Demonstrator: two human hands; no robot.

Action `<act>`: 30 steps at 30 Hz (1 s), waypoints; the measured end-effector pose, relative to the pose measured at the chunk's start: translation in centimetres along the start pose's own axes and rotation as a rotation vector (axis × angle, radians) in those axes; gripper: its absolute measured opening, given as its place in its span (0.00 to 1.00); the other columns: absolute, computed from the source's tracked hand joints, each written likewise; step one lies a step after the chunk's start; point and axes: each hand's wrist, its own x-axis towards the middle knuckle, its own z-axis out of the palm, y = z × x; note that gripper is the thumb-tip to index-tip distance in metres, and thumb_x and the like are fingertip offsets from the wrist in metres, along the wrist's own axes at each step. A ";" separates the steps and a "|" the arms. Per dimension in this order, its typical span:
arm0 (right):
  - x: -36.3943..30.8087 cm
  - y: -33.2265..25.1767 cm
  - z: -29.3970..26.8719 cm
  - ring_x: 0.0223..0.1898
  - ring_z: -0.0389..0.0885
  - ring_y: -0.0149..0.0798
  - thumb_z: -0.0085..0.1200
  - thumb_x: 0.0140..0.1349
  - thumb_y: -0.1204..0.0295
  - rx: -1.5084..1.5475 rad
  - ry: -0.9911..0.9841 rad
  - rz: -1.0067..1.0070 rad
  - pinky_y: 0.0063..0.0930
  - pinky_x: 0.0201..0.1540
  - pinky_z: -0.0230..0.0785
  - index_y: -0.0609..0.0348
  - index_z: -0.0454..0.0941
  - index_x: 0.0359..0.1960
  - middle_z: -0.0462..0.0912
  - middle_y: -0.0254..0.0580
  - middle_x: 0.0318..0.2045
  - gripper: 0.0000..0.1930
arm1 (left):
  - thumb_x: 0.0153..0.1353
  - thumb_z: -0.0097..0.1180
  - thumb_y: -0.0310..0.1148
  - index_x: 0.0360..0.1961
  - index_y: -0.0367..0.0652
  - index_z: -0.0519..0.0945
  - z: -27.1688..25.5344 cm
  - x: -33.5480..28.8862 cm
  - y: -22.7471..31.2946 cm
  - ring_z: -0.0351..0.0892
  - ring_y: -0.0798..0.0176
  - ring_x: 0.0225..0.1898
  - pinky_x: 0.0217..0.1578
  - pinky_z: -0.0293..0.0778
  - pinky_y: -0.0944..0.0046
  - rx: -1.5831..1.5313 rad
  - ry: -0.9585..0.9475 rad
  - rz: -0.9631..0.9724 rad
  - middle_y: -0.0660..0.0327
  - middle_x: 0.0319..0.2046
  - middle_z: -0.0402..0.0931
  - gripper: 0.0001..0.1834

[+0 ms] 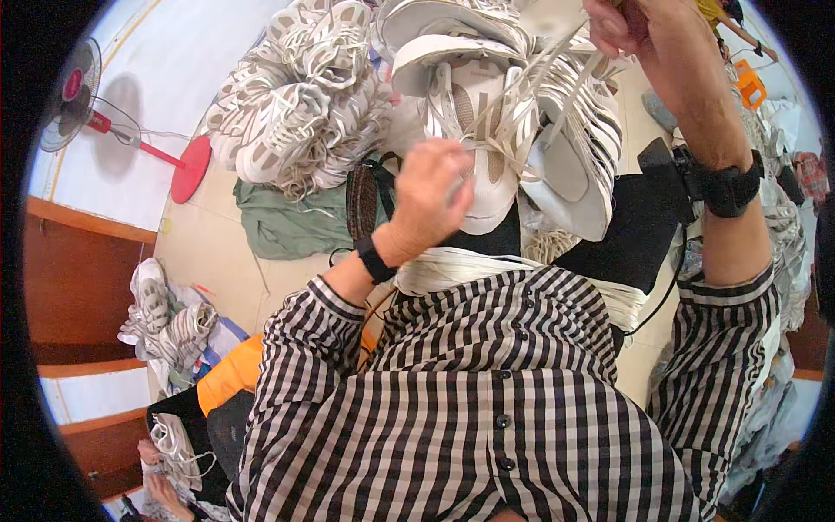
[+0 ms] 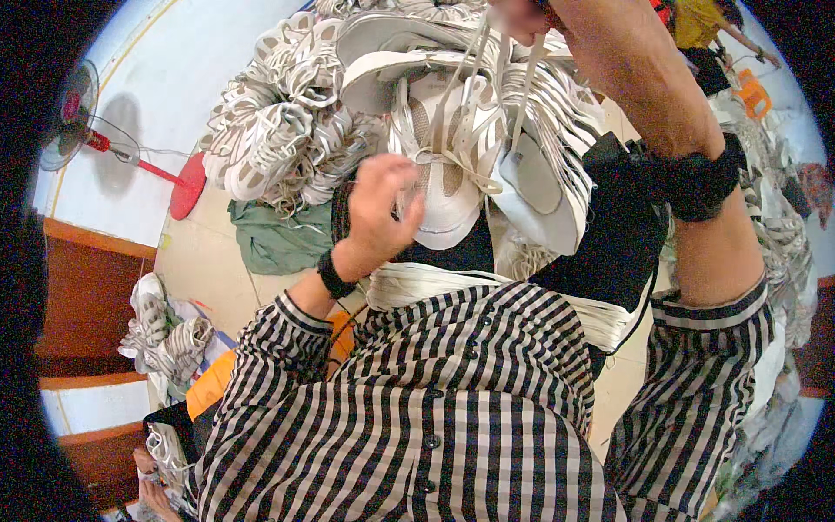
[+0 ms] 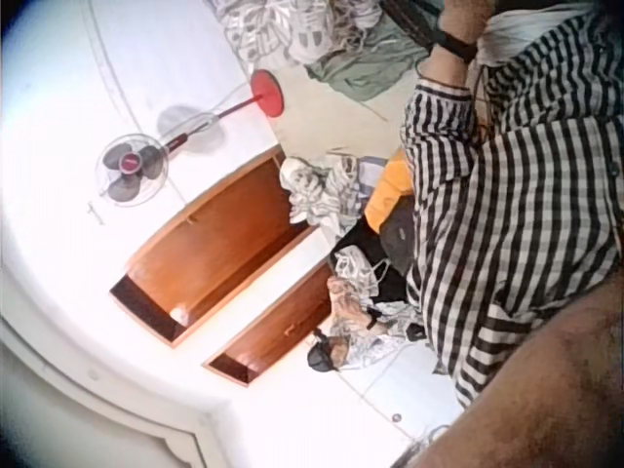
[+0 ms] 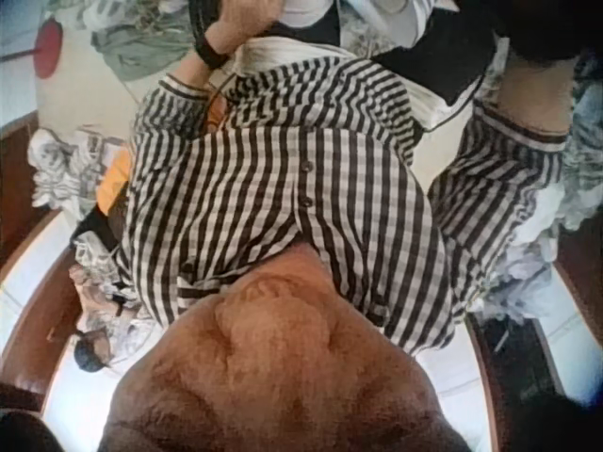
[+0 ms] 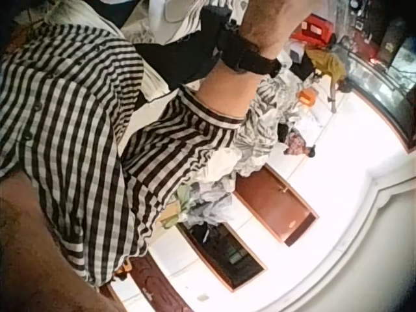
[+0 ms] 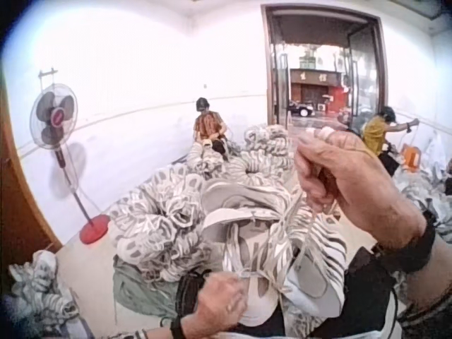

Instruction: The recorder is threading laces into a white sneaker.

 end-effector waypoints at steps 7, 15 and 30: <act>0.1 -0.1 2.0 0.13 0.62 0.24 0.38 0.70 0.63 -0.254 -0.086 -0.155 0.17 0.18 0.56 0.56 0.68 0.20 0.66 0.29 0.11 0.19 | 0.43 0.59 0.23 0.33 0.38 0.74 -1.0 0.4 -2.9 0.72 0.48 0.40 0.39 0.71 0.56 -0.017 -0.199 -0.180 0.53 0.35 0.72 0.13; 1.2 2.1 0.1 0.13 0.63 0.26 0.39 0.69 0.65 0.006 -0.024 0.022 0.18 0.18 0.60 0.57 0.68 0.22 0.68 0.32 0.13 0.17 | 0.61 0.52 0.26 0.32 0.36 0.73 -4.0 -0.2 -2.0 0.71 0.74 0.33 0.37 0.67 0.73 -0.795 -0.327 -0.674 0.65 0.31 0.74 0.03; 1.5 2.8 -0.8 0.14 0.65 0.26 0.39 0.70 0.63 0.049 0.104 0.042 0.19 0.18 0.64 0.57 0.68 0.23 0.67 0.31 0.14 0.17 | 0.49 0.54 0.18 0.32 0.42 0.74 -0.8 2.3 -5.6 0.69 0.55 0.21 0.22 0.67 0.58 0.135 0.264 -0.173 0.57 0.23 0.67 0.09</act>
